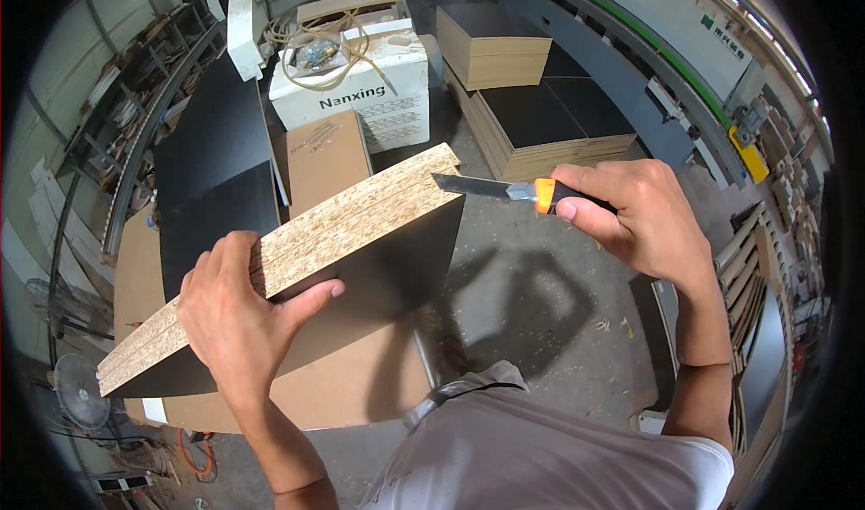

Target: Trimming the excess edges of laminated wood panels using a utility knife in a furniture manufacturing facility.

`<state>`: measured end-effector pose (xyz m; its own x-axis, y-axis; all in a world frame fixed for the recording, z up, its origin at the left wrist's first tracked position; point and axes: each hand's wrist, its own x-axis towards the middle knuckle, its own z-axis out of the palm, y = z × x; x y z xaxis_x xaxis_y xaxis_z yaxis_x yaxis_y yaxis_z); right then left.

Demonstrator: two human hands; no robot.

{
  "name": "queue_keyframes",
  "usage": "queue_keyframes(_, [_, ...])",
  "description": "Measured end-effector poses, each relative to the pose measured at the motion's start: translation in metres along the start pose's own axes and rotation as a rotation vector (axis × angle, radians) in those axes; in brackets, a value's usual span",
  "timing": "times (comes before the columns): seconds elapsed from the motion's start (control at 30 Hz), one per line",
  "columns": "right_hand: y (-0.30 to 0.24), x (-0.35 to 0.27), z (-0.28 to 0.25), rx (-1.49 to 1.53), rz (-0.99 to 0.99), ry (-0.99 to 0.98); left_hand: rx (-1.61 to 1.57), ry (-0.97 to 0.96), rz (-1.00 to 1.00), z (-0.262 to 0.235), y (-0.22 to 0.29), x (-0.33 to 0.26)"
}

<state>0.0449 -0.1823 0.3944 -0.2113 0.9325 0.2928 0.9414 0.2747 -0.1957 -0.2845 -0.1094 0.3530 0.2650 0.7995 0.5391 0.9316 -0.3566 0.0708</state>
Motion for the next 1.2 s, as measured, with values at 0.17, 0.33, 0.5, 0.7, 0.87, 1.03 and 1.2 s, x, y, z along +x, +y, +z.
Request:
queue_keyframes(0.17, [-0.001, 0.015, -0.001, 0.003, -0.012, -0.02, 0.005, 0.018, -0.006, 0.001, 0.0, 0.002])
queue_keyframes(0.33, [0.014, 0.032, 0.016, -0.057, -0.038, 0.07, 0.003, 0.015, -0.004, 0.0, 0.003, 0.001])
queue_keyframes(0.5, [0.021, 0.041, 0.03, -0.115, 0.049, 0.012, -0.024, -0.002, -0.038, -0.002, 0.001, -0.001])
queue_keyframes(0.7, [0.02, 0.022, 0.012, 0.29, 0.049, 0.129, 0.001, -0.033, -0.061, -0.001, 0.002, 0.001])
queue_keyframes(0.87, [0.026, 0.035, 0.021, -0.109, 0.034, 0.103, -0.007, -0.017, -0.085, 0.003, 0.003, 0.0])
queue_keyframes(1.03, [0.13, 0.074, 0.104, 0.21, 0.188, -0.098, -0.004, -0.056, -0.086, -0.004, 0.006, 0.002])
queue_keyframes(1.2, [0.202, 0.097, 0.338, 0.652, 0.242, -0.382, 0.004, -0.057, -0.06, -0.002, 0.006, 0.004])
